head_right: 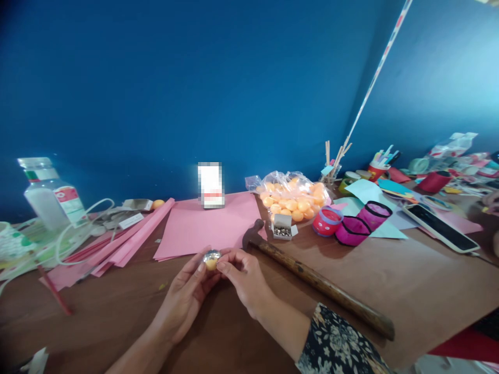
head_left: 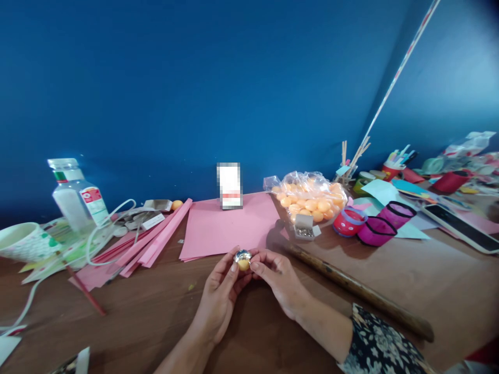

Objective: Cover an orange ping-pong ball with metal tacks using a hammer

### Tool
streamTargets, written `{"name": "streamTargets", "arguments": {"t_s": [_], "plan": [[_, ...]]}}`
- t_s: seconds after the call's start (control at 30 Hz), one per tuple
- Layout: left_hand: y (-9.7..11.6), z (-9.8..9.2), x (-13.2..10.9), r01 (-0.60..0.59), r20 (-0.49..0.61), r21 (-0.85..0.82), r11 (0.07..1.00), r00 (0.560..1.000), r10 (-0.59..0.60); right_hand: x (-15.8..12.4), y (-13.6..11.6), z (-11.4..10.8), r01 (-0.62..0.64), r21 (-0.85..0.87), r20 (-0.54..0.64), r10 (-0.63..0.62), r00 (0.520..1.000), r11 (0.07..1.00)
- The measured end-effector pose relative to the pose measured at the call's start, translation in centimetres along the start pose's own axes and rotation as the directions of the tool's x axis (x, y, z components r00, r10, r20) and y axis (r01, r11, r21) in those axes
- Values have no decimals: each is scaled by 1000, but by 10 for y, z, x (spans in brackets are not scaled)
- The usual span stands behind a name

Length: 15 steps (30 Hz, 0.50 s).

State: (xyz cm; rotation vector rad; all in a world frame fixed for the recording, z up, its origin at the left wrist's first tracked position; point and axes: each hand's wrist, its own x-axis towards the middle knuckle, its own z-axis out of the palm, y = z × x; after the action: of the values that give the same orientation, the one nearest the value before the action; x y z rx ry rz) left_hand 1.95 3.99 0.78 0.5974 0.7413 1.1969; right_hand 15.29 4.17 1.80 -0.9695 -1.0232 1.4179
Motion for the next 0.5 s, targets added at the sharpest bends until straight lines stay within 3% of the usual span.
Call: {"name": "streamTargets", "arguments": {"t_s": [0.5], "plan": [[1,0,1,-7,5,8,1000,1000,7,0,-1,0,2,10,44,-3,999,1000]]}}
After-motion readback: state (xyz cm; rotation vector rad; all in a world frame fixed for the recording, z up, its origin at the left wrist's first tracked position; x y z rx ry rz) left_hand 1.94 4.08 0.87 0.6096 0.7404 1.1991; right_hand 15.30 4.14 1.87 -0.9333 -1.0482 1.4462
